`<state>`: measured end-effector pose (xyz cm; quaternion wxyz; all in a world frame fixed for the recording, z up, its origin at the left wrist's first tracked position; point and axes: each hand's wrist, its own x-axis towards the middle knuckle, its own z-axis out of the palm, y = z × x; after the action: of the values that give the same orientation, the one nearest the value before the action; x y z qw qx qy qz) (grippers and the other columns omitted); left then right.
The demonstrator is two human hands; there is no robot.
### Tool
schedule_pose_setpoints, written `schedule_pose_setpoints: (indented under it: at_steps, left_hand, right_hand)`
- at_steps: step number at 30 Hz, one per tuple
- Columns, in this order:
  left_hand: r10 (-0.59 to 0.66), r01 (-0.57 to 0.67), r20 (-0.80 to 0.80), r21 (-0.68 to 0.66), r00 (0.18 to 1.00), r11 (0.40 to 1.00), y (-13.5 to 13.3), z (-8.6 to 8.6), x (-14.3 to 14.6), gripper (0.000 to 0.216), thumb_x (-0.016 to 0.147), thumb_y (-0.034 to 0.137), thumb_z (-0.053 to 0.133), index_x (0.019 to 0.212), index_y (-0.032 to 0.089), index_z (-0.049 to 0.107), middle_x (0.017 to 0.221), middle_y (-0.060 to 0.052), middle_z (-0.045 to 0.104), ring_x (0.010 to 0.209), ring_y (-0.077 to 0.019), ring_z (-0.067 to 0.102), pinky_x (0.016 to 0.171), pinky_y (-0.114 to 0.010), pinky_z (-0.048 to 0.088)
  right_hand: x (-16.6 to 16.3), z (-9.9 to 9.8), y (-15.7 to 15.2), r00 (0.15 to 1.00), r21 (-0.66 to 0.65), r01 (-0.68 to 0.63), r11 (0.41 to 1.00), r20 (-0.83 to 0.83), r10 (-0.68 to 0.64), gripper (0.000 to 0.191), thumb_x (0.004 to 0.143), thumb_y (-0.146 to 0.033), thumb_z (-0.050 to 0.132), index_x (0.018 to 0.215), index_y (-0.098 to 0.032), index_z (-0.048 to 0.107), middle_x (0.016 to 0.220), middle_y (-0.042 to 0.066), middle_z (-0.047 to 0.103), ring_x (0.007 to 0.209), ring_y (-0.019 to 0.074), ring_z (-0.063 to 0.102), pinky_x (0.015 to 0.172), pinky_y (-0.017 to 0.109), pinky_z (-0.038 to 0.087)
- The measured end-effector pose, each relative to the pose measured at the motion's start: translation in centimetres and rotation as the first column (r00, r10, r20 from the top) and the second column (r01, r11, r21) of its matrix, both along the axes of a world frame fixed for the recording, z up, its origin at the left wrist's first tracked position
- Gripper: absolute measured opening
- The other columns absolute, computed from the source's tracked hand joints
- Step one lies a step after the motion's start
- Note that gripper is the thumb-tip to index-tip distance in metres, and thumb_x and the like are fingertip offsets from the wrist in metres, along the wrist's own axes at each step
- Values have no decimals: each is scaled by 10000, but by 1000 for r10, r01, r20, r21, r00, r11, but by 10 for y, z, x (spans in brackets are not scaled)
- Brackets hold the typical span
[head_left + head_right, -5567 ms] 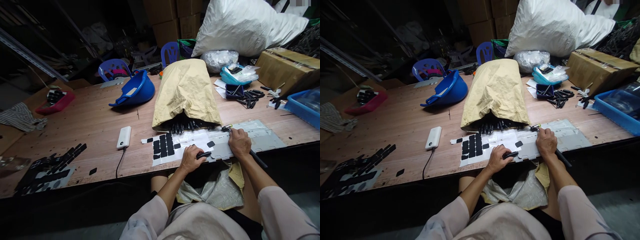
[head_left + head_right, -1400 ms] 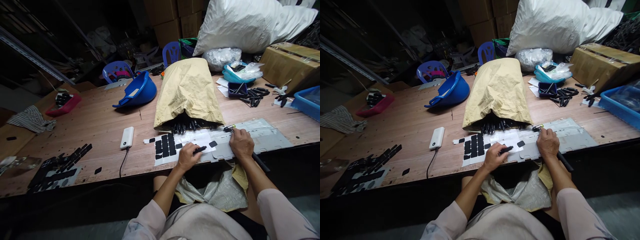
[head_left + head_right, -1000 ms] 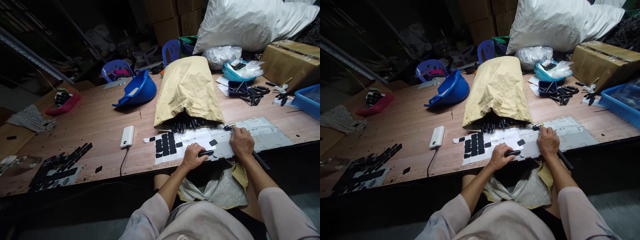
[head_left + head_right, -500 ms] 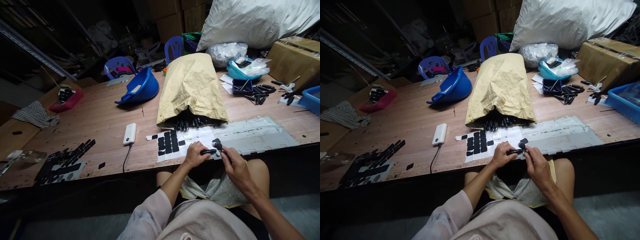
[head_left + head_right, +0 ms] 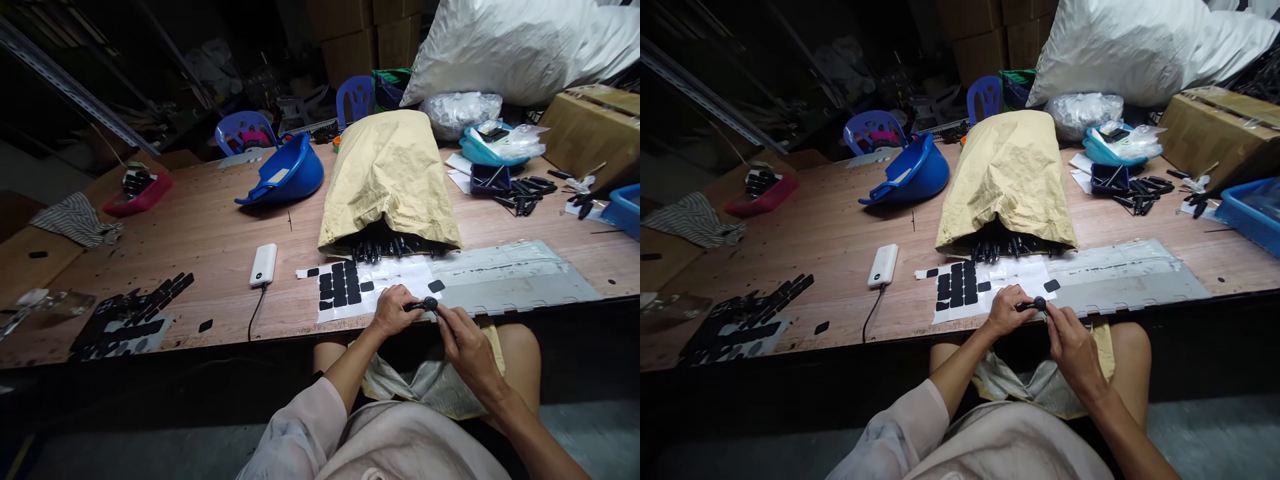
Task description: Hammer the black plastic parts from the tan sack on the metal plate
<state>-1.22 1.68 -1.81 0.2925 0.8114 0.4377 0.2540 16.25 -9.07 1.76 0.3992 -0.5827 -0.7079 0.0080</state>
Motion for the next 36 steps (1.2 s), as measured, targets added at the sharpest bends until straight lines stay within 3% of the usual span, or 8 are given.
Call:
schedule_pose_setpoints:
  at_steps: [3,8,13,17,22,32,36]
  left_hand:
    - [1,-1,5,-1,1000,1000,0,0,0,185,805,281,928,984,288,884,889,-24,744,915,-217,670,864,-356,483]
    - [9,-9,2,4,1000,1000,-1,2,1,166,802,277,919,963,278,880,882,-23,744,907,-217,676,857,-361,488]
    - [-10,10,15,17,1000,1000,-1,3,1,143,796,267,911,930,247,864,887,-33,749,896,-225,679,854,-365,501]
    - [6,-6,3,28,1000,1000,-3,5,2,167,788,240,907,946,236,853,895,-41,750,907,-233,683,867,-371,504]
    - [-4,6,-35,46,999,999,-5,9,3,215,771,275,929,967,238,847,922,-43,749,919,-241,685,879,-378,502]
    - [-12,14,-42,62,999,998,-2,7,-1,178,829,304,901,971,235,820,926,-46,741,956,-244,684,886,-378,505]
    - [-92,86,35,154,995,984,-21,10,-8,163,919,345,797,1028,225,792,974,-79,751,956,-248,694,881,-391,535]
  right_hand:
    - [4,0,-1,999,7,30,1000,-37,-30,378,1082,-233,531,1431,-242,677,1023,63,744,917,197,730,832,308,597]
    - [7,-1,-3,998,-60,42,997,-49,-44,327,1085,-280,518,1341,-253,719,970,51,742,831,195,720,749,311,589]
    - [33,16,13,984,-45,173,984,-41,-175,345,1082,-333,505,1341,-246,714,1045,92,746,953,233,711,878,366,576]
    - [82,17,47,904,-111,418,902,153,-400,379,1046,-359,513,1301,-214,752,1070,117,729,921,248,663,754,350,500]
    - [126,-2,88,801,-211,576,790,342,-492,361,1006,-309,550,1256,-200,787,1009,115,687,792,202,566,652,324,353]
    - [106,-15,119,728,-149,622,769,471,-498,354,1006,-244,527,1258,-130,750,1020,160,639,845,224,522,666,338,293]
    - [105,-16,120,728,-152,618,771,480,-489,349,971,-225,559,1257,-122,730,1018,164,627,846,228,516,671,334,305]
